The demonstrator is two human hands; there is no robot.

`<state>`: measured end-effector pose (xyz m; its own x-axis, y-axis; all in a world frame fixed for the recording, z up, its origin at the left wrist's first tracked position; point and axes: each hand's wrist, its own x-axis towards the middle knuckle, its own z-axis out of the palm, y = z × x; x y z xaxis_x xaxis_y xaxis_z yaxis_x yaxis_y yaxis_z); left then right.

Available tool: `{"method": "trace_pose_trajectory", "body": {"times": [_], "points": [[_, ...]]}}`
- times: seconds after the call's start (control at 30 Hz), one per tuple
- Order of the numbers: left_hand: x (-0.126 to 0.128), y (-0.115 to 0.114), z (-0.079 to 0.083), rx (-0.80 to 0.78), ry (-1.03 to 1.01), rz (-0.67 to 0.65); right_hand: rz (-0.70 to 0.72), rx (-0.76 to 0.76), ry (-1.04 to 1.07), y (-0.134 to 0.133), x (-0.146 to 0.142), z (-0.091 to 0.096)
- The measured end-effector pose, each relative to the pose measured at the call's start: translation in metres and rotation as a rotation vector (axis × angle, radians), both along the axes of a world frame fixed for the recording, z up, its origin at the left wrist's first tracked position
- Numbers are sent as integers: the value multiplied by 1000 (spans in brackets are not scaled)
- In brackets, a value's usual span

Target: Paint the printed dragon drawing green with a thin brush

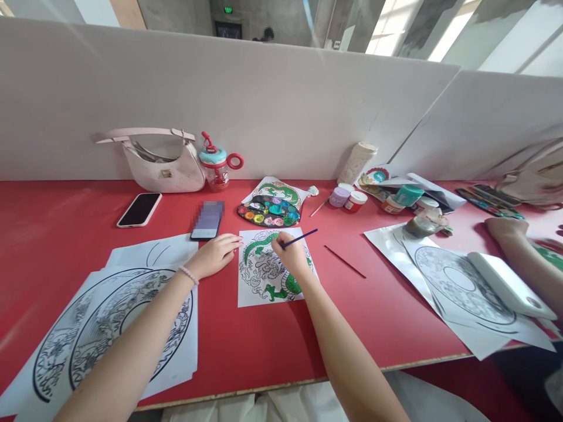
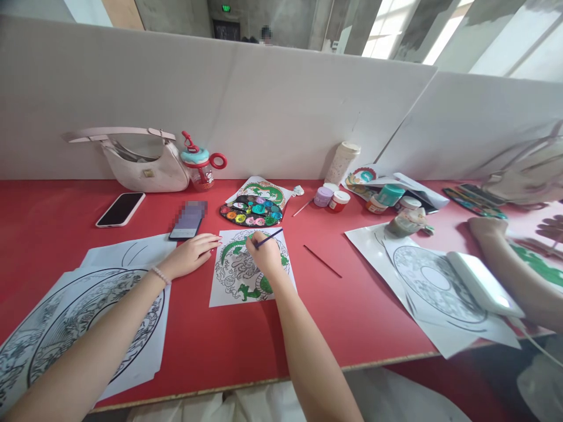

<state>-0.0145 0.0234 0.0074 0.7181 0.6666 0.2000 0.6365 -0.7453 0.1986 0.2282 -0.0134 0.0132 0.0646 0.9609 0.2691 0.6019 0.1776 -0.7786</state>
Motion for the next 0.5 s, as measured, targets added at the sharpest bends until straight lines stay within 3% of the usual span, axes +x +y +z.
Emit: {"method": "trace_pose_trajectory", "body": {"times": [0.5], "points": [[0,0,1,-9,-3,2,10,1,-18,0,-2,-1]]}}
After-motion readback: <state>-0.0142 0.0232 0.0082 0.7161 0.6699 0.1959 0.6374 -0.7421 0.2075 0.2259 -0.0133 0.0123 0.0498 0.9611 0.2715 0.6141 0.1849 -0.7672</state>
